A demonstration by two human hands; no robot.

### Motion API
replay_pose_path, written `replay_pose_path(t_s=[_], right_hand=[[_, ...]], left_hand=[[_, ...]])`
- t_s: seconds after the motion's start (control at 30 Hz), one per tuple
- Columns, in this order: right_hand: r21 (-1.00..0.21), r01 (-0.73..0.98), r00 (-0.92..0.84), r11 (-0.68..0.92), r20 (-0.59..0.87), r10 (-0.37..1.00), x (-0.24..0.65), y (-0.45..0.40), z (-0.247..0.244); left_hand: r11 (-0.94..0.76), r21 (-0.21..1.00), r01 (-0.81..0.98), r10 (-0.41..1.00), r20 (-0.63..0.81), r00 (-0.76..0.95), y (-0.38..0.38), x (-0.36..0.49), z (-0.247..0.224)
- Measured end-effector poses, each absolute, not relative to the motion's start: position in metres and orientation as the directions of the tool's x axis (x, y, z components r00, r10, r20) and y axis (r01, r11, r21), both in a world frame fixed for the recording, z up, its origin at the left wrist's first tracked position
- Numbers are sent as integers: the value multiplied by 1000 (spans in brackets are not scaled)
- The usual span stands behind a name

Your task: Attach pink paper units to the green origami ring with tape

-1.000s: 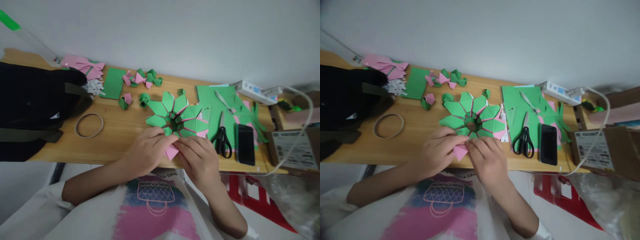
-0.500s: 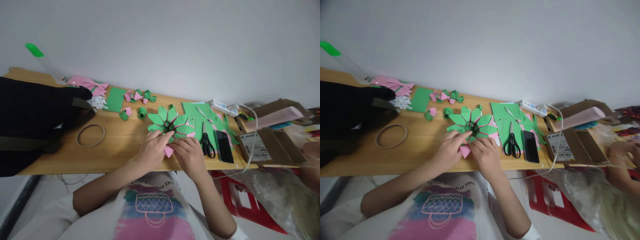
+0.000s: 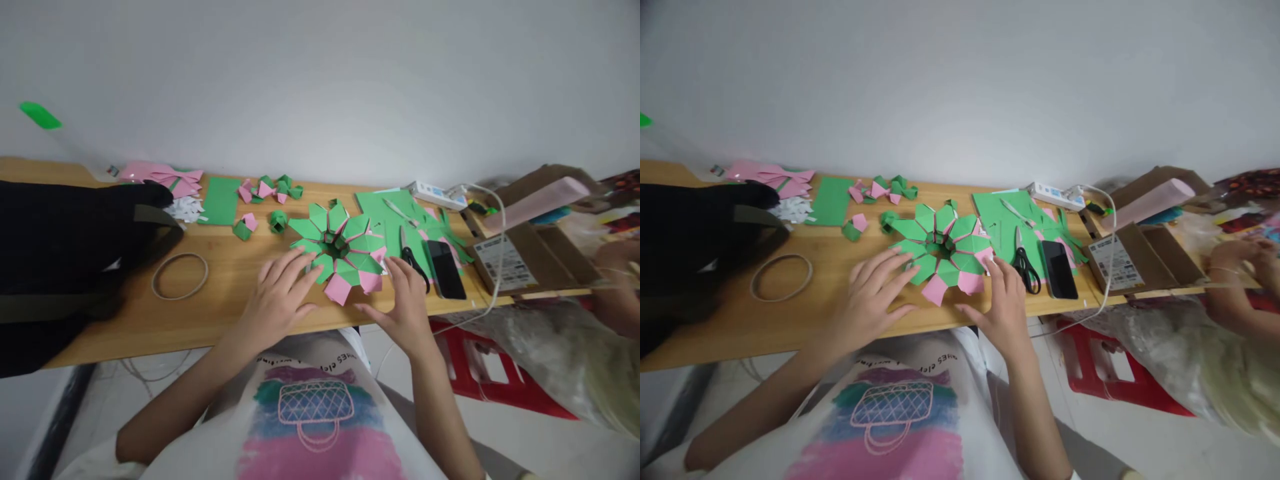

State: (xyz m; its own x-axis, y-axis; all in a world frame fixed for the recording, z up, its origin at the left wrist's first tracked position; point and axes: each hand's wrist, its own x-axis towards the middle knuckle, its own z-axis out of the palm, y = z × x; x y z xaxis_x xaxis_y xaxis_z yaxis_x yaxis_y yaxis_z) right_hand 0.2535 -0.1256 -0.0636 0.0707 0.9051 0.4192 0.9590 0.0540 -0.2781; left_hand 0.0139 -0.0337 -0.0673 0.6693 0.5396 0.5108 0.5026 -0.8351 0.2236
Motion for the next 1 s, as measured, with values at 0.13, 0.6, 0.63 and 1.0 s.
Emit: replay_pose_path(t_s=[0.13, 0.6, 0.63, 1.0], right_hand=[[-220, 968, 9, 122, 514, 858, 242, -113, -67], [-45, 920, -321, 390, 485, 813, 226, -85, -38], [-69, 907, -336, 416, 478, 811, 226, -84, -36], [-610, 701, -35, 370, 489, 872, 232, -77, -51]], left_hand=[[-848, 138, 512, 494, 555, 669, -20, 17, -71], [-856, 220, 468, 484, 658, 577, -2, 39, -67], [-855, 231, 465, 490, 653, 577, -2, 40, -67], [-879, 278, 388, 476, 570, 669, -6, 46, -59]])
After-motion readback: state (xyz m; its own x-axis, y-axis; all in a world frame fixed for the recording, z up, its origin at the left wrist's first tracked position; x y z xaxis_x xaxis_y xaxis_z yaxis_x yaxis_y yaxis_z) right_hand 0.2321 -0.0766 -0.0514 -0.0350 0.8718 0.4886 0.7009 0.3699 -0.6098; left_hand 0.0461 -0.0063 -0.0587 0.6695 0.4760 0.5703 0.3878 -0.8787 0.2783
